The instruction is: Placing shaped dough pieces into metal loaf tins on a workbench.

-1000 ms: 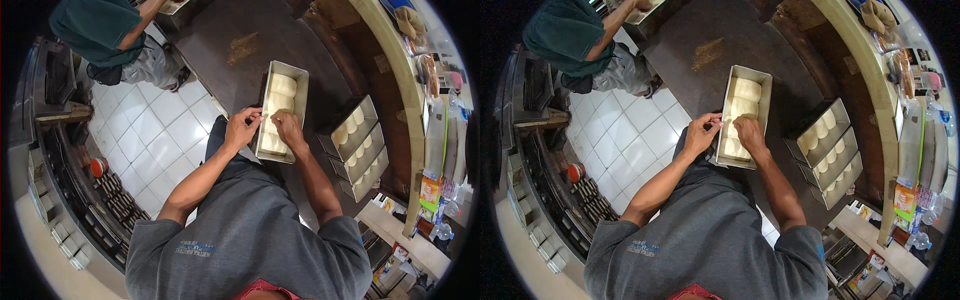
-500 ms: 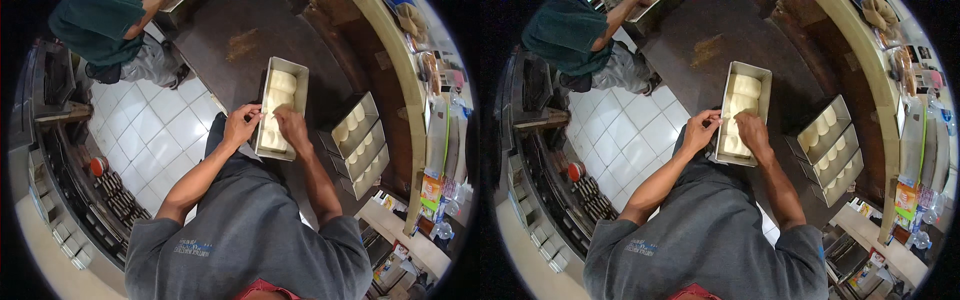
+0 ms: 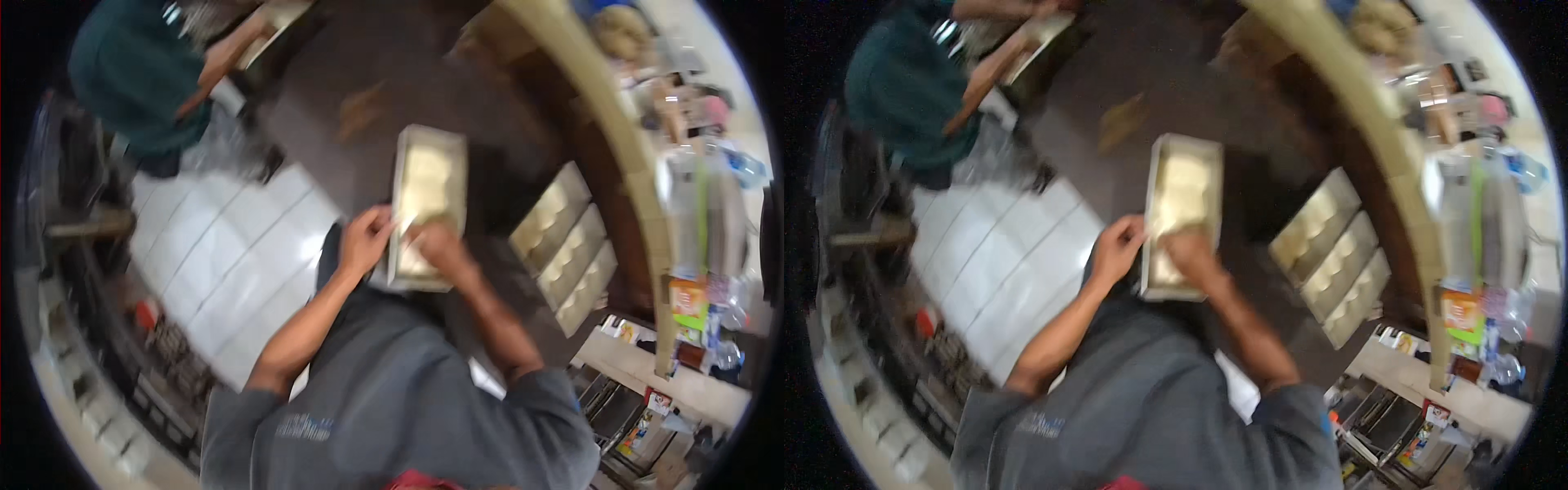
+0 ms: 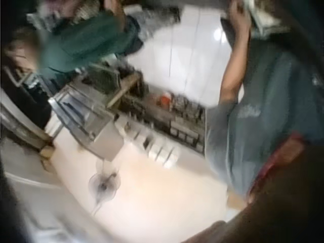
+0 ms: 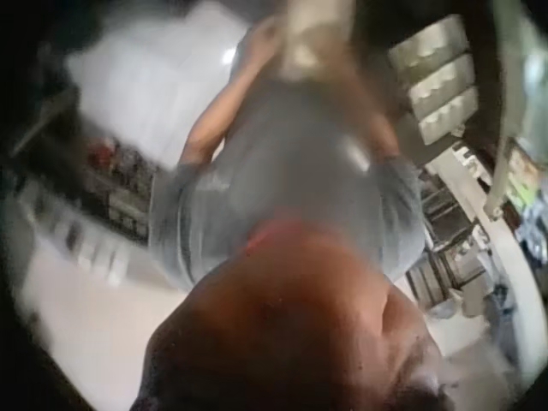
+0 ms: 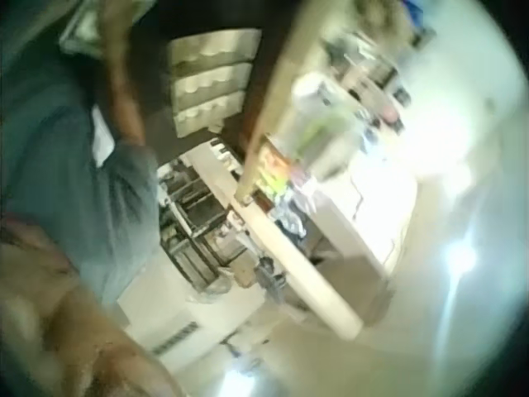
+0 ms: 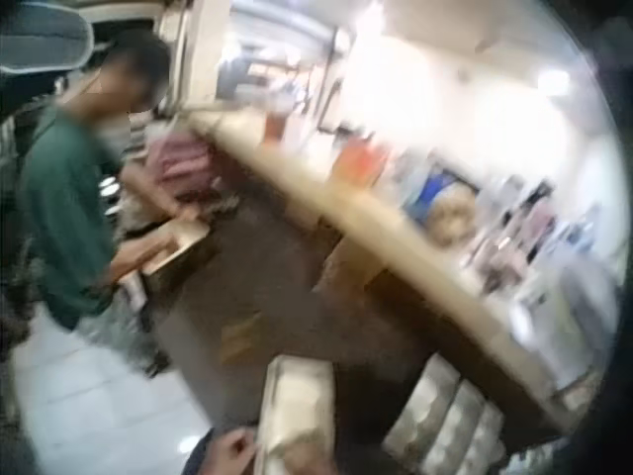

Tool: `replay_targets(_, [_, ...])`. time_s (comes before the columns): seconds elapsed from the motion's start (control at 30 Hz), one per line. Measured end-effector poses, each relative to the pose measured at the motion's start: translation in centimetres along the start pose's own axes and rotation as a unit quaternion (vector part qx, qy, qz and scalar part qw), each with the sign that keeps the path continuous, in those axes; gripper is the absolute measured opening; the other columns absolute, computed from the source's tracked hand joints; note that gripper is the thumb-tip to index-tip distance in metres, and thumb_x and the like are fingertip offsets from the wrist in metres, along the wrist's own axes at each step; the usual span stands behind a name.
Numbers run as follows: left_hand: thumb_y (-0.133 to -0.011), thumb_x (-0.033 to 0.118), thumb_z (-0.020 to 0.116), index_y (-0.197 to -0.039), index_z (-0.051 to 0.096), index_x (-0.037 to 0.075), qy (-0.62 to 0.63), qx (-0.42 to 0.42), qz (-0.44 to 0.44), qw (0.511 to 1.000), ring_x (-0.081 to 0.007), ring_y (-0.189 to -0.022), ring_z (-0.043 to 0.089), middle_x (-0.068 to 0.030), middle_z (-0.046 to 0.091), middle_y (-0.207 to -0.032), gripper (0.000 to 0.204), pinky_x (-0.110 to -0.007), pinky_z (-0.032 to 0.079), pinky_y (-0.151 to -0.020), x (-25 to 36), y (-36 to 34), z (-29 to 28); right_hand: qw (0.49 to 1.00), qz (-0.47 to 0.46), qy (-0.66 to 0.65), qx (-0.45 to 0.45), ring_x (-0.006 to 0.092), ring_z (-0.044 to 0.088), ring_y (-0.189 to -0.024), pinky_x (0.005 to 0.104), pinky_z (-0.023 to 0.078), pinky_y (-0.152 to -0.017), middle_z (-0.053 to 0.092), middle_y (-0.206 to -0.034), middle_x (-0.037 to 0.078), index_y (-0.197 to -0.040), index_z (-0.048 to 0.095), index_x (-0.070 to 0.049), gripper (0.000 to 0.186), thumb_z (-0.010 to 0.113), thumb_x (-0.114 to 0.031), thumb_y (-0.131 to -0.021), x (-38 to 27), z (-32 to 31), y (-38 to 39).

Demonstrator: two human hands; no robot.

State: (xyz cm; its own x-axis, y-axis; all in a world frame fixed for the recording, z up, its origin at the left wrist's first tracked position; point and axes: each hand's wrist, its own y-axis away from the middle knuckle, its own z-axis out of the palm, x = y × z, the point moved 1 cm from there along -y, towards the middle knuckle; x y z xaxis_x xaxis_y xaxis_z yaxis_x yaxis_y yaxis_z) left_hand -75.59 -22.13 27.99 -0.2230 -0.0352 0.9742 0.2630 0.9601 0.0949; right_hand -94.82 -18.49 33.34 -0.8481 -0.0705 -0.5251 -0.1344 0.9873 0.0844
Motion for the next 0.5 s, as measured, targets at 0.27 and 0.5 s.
replay_targets(0.27, [-0.088,0.005,0.073,-0.114,0.075,0.000,0.031,0.006,0.003,0.999,-0.0127,-0.073,0.061,-0.0030,0.072,-0.086,0.026,-0.026,0.051,-0.070,-0.6,0.1,0.3,0.988,-0.032,-0.064,0.139,0.0250,0.064,-0.068,0.0366,0.051,-0.064,0.073,-0.088,0.008,-0.098,0.076,-0.010,0.015,0.074,-0.004,-0.085,1.2,-5.3,-0.6])
replay_targets(0.5, [-0.089,0.004,0.073,-0.115,0.074,-0.002,0.062,-0.001,0.006,0.998,-0.0129,-0.072,0.061,-0.0037,0.072,-0.085,0.027,-0.025,0.050,-0.070,-1.9,-0.5,0.6,0.789,-0.004,0.107,0.606,0.0181,0.064,-0.078,0.0312,0.053,-0.078,0.074,-0.090,0.003,-0.091,0.075,-0.009,0.013,0.075,0.002,-0.083,-1.0,-27.2,0.7])
